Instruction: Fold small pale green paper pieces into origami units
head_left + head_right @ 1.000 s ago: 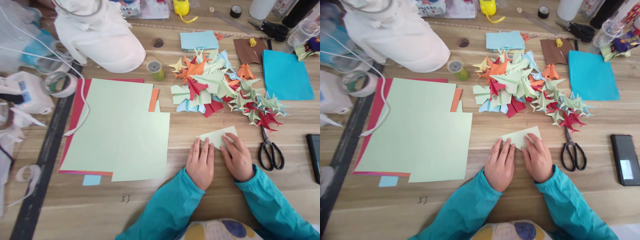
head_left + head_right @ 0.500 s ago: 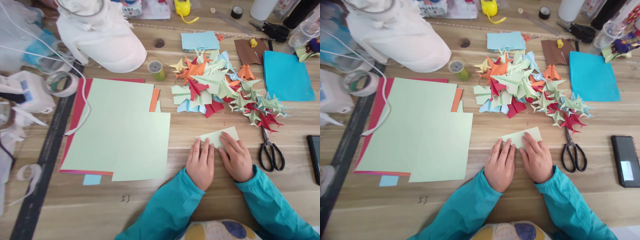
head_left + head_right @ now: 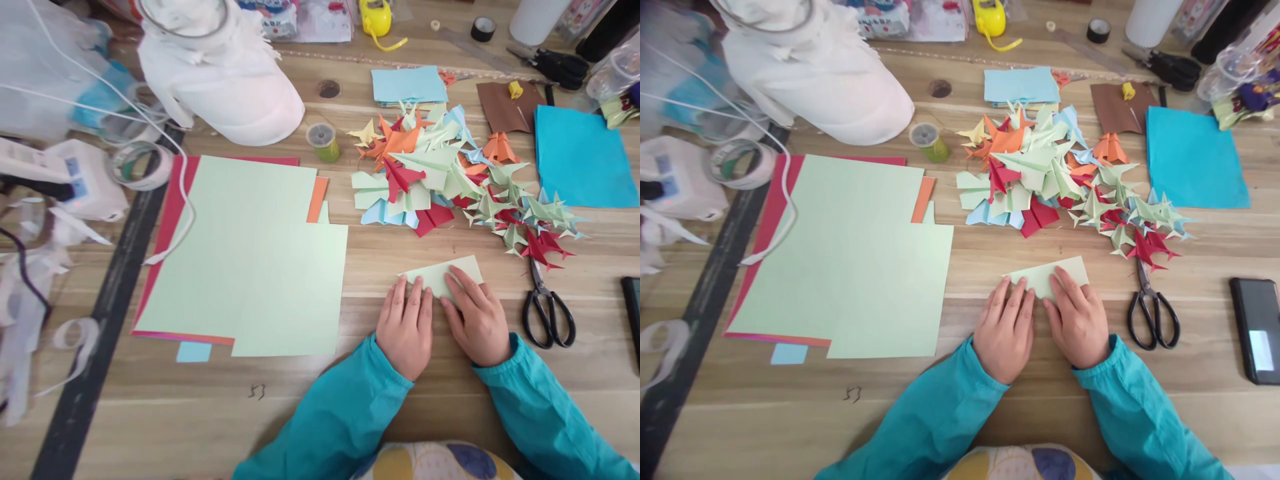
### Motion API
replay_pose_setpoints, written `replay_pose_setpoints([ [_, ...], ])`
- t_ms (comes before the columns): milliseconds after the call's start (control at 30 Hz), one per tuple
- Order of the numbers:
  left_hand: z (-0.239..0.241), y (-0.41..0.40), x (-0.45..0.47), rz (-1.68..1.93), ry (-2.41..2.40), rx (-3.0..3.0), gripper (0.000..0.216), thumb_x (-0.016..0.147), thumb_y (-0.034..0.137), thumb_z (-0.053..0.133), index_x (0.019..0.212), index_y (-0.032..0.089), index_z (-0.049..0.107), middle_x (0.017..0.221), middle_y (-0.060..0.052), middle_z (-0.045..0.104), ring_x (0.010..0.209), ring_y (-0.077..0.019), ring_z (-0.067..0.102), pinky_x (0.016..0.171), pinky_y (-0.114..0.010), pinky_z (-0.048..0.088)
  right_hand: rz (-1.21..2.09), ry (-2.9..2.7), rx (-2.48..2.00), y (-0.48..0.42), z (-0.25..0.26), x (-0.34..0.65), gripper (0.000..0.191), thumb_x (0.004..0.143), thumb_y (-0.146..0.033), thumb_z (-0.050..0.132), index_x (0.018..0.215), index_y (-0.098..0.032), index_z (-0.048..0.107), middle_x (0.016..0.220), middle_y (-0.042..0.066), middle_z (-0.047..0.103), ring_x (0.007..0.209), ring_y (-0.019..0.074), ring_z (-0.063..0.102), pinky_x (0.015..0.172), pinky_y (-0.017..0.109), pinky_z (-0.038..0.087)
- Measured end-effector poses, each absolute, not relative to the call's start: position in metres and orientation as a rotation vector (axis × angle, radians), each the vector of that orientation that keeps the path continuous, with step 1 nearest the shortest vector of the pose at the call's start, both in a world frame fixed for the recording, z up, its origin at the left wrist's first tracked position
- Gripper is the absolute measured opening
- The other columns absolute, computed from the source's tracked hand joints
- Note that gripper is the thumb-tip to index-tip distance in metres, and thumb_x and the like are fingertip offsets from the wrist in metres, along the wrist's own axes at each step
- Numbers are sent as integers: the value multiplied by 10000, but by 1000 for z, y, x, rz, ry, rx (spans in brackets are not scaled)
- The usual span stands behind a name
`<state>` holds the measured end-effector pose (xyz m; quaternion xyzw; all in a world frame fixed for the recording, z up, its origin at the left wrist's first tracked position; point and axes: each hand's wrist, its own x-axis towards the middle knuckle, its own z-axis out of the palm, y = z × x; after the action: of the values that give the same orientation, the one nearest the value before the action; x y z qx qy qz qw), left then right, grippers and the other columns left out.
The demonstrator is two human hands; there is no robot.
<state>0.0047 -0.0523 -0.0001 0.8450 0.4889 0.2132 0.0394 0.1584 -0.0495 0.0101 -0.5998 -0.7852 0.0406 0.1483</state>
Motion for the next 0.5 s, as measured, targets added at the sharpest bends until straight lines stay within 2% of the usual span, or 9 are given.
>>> replay_pose_setpoints([
  [500,1,-50,4,656,1489,2576,362,782,179,482,1124,86,552,1246,-128,514,1192,-338,407,946,-479,386,110,-2244,-1729,-50,9,159,370,821,-252,493,1158,-104,530,1250,131,508,842,217,540,763,369,457],
])
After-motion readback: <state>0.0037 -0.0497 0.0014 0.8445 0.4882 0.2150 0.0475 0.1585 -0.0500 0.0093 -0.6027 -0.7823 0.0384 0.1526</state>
